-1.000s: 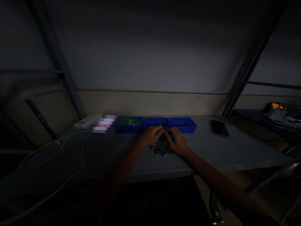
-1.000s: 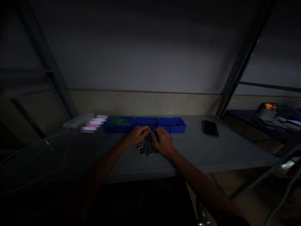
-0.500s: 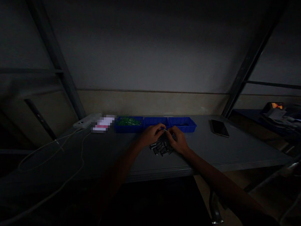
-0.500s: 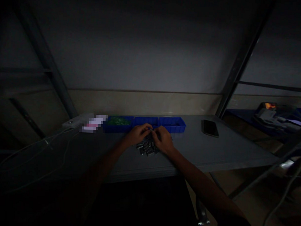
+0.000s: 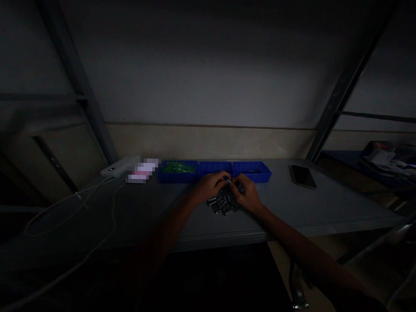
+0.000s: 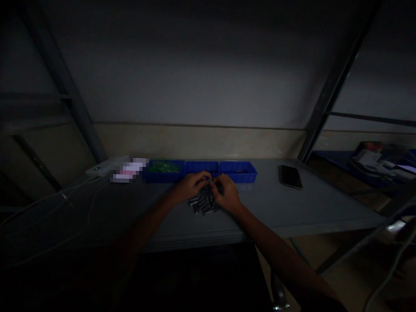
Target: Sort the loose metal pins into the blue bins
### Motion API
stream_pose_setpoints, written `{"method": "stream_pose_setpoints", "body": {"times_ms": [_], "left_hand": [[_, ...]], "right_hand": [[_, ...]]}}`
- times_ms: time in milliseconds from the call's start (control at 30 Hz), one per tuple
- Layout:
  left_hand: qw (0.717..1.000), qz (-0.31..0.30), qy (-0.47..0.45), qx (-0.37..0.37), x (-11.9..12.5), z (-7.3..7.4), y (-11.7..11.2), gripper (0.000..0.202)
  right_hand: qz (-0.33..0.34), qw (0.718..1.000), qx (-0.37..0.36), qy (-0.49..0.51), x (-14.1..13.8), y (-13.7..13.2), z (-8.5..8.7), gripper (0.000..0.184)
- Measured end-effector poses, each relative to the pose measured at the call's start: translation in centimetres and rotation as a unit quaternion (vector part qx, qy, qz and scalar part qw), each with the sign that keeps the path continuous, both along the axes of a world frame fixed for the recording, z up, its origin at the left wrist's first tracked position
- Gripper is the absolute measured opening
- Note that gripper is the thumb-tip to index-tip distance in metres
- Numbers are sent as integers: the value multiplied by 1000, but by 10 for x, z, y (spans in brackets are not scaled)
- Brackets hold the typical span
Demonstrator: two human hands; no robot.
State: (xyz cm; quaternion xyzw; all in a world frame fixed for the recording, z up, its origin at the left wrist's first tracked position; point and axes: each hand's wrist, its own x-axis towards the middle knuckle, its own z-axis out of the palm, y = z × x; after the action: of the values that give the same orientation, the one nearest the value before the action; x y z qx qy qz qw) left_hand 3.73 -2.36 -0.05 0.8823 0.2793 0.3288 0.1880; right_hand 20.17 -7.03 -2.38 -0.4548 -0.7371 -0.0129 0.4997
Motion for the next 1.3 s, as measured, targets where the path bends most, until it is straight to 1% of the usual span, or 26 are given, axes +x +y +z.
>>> {"method": "stream_pose_setpoints", "body": {"times_ms": [133, 467, 867, 967, 1167, 1300], "left_hand": [[1000, 2, 9, 2, 0, -1, 0, 21], [1000, -6, 15, 17, 0, 1, -2, 21], [1000, -11, 24, 7, 0, 1, -1, 21], [1000, -2, 25, 2, -1, 1, -1, 22], [998, 47, 29, 18, -3, 3, -1, 23], [999, 41, 32, 12, -4, 5, -2, 22]], "right_hand": [[-3, 1000, 14, -13, 0, 0, 0, 15], [3, 1000, 10, -12, 0, 1, 0, 17], [10, 1000, 19, -20, 2, 3, -2, 13], [13, 1000, 8, -13, 2, 3, -2, 15], [19, 999, -35, -12, 2, 2, -2, 16], [20, 999, -47, 7, 1, 2, -2, 17]]}}
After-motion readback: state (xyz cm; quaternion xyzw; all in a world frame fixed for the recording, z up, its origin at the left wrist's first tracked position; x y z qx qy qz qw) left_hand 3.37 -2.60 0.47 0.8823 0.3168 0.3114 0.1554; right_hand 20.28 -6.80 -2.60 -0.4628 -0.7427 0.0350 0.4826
